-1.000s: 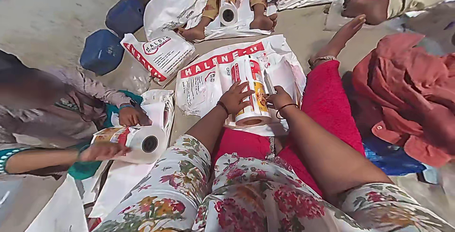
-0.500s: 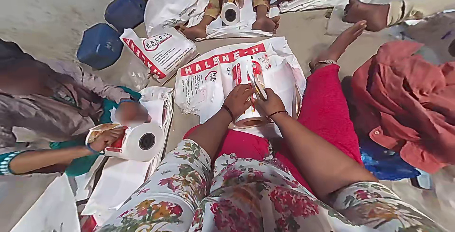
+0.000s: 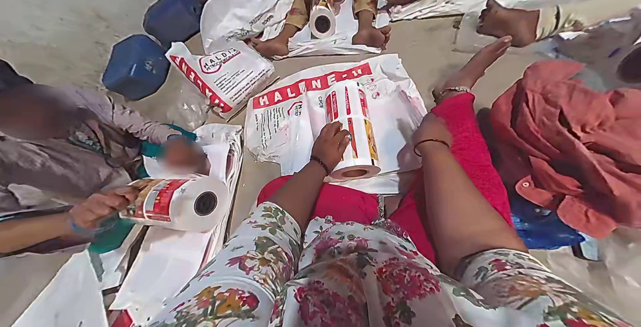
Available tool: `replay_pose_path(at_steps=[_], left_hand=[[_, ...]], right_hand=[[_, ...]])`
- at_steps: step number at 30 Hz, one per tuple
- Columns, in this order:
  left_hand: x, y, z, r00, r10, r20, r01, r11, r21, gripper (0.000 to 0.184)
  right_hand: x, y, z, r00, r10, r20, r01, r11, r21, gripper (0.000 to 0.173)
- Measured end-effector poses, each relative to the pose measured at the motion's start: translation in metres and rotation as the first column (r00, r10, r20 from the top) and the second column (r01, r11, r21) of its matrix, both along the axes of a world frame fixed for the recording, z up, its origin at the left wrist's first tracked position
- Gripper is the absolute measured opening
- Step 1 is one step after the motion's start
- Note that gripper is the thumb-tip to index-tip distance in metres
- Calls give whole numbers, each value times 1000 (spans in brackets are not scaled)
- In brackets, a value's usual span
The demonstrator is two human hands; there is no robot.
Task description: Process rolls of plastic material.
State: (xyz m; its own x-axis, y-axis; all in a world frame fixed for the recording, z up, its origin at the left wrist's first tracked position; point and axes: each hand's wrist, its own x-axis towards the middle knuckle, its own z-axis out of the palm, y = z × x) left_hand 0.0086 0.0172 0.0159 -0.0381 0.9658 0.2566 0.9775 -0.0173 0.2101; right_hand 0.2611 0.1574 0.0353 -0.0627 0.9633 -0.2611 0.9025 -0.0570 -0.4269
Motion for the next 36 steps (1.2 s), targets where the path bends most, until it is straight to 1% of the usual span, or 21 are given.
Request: replay_pose_path(at_steps=[1,3,5,6,8,10,12,13,14,16,18,19,21,25,29,32,36], left_hand=[[1,1,1,1000,-5,-3,5,1000,1,36],[2,1,1,999,-33,-14,33,999,16,33],[2,0,2,996,-85,-19,85,996,7,31],[-1,-1,3,992,-124,-23,123,992,-13,31],[-11,1,4,973,-228,-26,226,972,-63,32],[-26,6,6,950,-309,-50,301,944,-134,34],[-32,11,23,947,-302,-113,265,929,-258,38],[-30,14,37,946,-286,-152,225,917,-329,41],[-27,19,49,935,-303,-187,215,899,-382,41],[-20,35,71,864,-413,-288,243,842,-481,40],[-14,52,84,753,-547,-366,266,761,-591,41],[-12,59,88,697,-603,-387,282,728,-625,39],[-7,68,93,631,-669,-394,287,672,-682,34],[-9,79,95,530,-755,-387,313,598,-738,31],[-10,81,91,461,-785,-414,345,588,-732,30],[-11,81,88,444,-791,-421,387,593,-706,28],[-9,78,85,469,-773,-427,388,615,-686,28]], right_hand=[[-6,-5,9,997,40,-61,-37,998,44,58],[-23,-17,18,965,161,-207,-151,986,66,49],[-37,-29,14,891,273,-362,-291,957,4,37],[-43,-36,7,851,292,-438,-341,940,-36,35],[-51,-47,-6,811,275,-516,-382,917,-113,37],[-54,-49,-11,817,283,-502,-393,911,-125,38],[-54,-46,-8,834,303,-461,-392,914,-107,38],[-53,-44,-8,838,304,-453,-389,915,-106,38],[-53,-42,-9,839,293,-458,-382,917,-114,38],[-55,-36,-14,832,241,-500,-353,925,-141,40],[-56,-30,-19,818,176,-547,-316,933,-174,40],[-56,-28,-20,810,142,-569,-301,934,-195,40],[-55,-25,-23,785,80,-614,-277,932,-233,40],[-54,-24,-22,749,20,-663,-267,924,-274,37],[-57,-21,-21,767,33,-641,-265,926,-269,37],[-59,-22,-21,801,59,-596,-261,930,-259,38],[-57,-27,-13,808,86,-583,-252,944,-211,38]])
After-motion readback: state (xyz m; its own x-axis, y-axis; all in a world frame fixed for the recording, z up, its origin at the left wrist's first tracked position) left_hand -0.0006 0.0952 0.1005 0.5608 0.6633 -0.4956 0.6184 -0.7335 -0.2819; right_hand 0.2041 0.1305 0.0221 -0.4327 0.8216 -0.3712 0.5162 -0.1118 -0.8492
